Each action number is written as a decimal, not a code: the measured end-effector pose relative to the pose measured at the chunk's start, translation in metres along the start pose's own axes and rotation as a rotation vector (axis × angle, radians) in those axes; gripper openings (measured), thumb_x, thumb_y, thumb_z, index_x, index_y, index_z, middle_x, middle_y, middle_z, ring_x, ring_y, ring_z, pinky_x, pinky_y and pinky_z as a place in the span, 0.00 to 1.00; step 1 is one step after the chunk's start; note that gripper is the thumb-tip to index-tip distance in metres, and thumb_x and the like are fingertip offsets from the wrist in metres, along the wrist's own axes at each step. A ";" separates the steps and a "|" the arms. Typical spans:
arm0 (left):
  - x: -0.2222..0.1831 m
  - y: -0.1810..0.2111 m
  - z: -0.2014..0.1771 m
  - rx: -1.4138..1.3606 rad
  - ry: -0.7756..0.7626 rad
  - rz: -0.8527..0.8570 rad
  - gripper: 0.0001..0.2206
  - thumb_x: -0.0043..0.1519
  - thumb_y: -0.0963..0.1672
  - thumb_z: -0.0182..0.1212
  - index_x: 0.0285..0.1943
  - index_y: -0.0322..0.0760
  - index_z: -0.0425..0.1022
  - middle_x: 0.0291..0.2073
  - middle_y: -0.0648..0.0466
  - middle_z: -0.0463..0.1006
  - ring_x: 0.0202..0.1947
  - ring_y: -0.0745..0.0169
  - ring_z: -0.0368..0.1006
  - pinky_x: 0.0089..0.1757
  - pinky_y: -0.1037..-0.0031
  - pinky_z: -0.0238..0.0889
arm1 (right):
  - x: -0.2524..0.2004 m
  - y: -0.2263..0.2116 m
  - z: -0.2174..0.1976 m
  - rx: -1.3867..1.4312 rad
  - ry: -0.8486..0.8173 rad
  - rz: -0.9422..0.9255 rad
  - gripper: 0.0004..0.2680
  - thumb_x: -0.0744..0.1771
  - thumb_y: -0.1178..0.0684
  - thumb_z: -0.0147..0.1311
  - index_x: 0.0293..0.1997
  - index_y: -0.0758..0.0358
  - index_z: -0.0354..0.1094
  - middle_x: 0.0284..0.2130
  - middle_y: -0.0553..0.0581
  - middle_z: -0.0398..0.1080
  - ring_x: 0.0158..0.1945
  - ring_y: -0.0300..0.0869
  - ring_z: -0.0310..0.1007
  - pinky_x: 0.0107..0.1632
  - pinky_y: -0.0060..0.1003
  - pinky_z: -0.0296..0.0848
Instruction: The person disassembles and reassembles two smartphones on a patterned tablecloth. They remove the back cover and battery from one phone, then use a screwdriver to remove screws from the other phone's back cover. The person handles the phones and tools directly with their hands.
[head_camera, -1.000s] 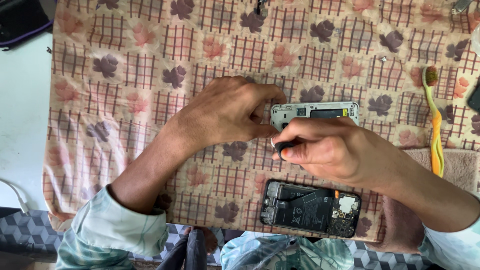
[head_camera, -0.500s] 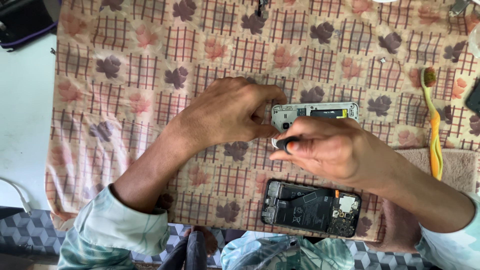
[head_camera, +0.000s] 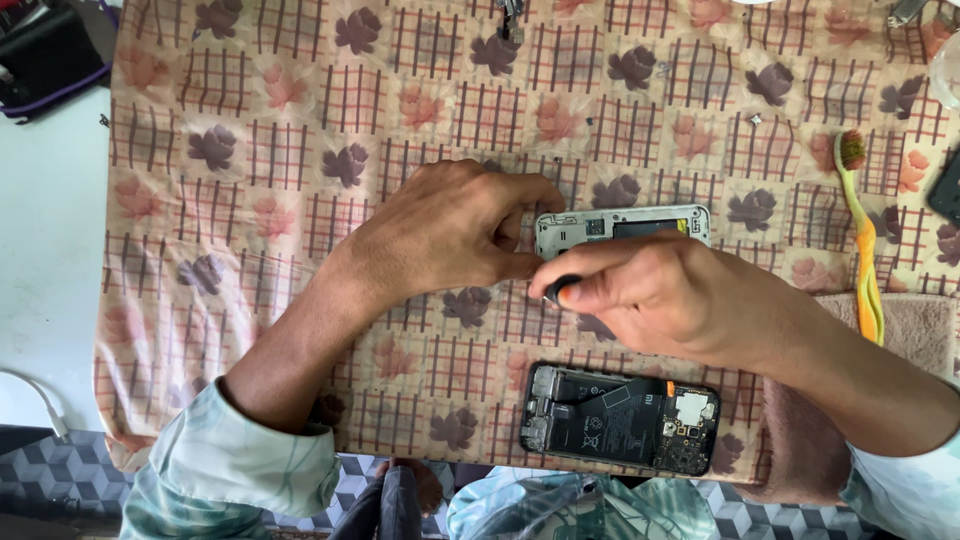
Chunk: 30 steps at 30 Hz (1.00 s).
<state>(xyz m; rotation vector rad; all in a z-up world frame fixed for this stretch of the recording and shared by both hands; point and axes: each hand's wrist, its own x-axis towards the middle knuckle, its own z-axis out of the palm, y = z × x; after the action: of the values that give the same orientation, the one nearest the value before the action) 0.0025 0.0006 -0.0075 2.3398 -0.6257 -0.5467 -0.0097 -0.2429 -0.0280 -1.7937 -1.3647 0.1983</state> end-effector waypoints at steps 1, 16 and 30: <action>0.000 0.000 -0.001 -0.005 0.005 0.005 0.22 0.52 0.45 0.76 0.55 0.39 0.77 0.33 0.48 0.85 0.31 0.60 0.84 0.37 0.65 0.77 | 0.001 -0.001 0.000 -0.021 0.007 -0.020 0.10 0.68 0.70 0.52 0.45 0.60 0.59 0.41 0.63 0.79 0.22 0.32 0.74 0.19 0.20 0.76; -0.002 0.001 -0.001 -0.006 0.025 0.020 0.22 0.51 0.46 0.75 0.54 0.38 0.78 0.26 0.51 0.84 0.26 0.62 0.82 0.32 0.67 0.74 | -0.002 -0.002 0.006 -0.030 0.061 -0.130 0.19 0.68 0.70 0.55 0.60 0.57 0.50 0.40 0.62 0.74 0.22 0.32 0.66 0.20 0.23 0.71; -0.002 -0.002 -0.006 -0.001 -0.101 0.083 0.34 0.43 0.44 0.79 0.61 0.38 0.73 0.21 0.57 0.78 0.18 0.64 0.72 0.23 0.70 0.66 | -0.006 -0.001 0.010 -0.178 0.046 -0.045 0.15 0.70 0.68 0.54 0.59 0.63 0.51 0.41 0.66 0.76 0.26 0.37 0.74 0.20 0.23 0.72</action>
<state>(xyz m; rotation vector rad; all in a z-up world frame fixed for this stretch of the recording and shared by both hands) 0.0042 0.0058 -0.0041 2.2848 -0.7654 -0.6292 -0.0187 -0.2424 -0.0358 -1.8987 -1.4250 0.0113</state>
